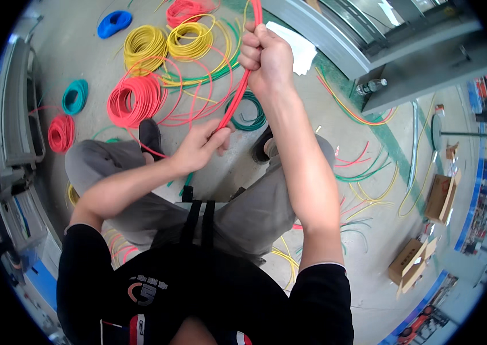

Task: The person sits on the floor and repeatedly measures, cuts, and discards lengths of green and red electrical wires using a pair of pliers. The person handles the wires one at a time, pulling them from coils and cutting them to a specific length before tossing them aside.

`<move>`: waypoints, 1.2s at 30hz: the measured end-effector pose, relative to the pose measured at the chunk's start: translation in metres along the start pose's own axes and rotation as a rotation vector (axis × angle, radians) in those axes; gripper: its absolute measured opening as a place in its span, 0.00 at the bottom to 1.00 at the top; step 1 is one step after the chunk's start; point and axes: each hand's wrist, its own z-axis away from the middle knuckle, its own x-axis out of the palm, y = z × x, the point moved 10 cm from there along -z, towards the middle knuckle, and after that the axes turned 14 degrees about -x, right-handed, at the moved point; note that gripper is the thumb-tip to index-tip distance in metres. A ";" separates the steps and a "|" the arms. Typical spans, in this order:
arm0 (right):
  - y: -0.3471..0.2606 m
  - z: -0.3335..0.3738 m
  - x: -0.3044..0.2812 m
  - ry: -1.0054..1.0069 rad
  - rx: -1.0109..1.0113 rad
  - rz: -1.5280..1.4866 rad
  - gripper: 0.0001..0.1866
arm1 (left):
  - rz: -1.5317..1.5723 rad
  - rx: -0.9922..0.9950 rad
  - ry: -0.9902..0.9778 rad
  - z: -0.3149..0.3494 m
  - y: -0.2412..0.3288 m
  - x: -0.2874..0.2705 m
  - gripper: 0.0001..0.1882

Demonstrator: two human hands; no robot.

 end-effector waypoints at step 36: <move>-0.014 0.023 0.014 0.075 -0.084 -0.137 0.13 | 0.061 -0.035 0.493 -0.131 0.183 -0.060 0.19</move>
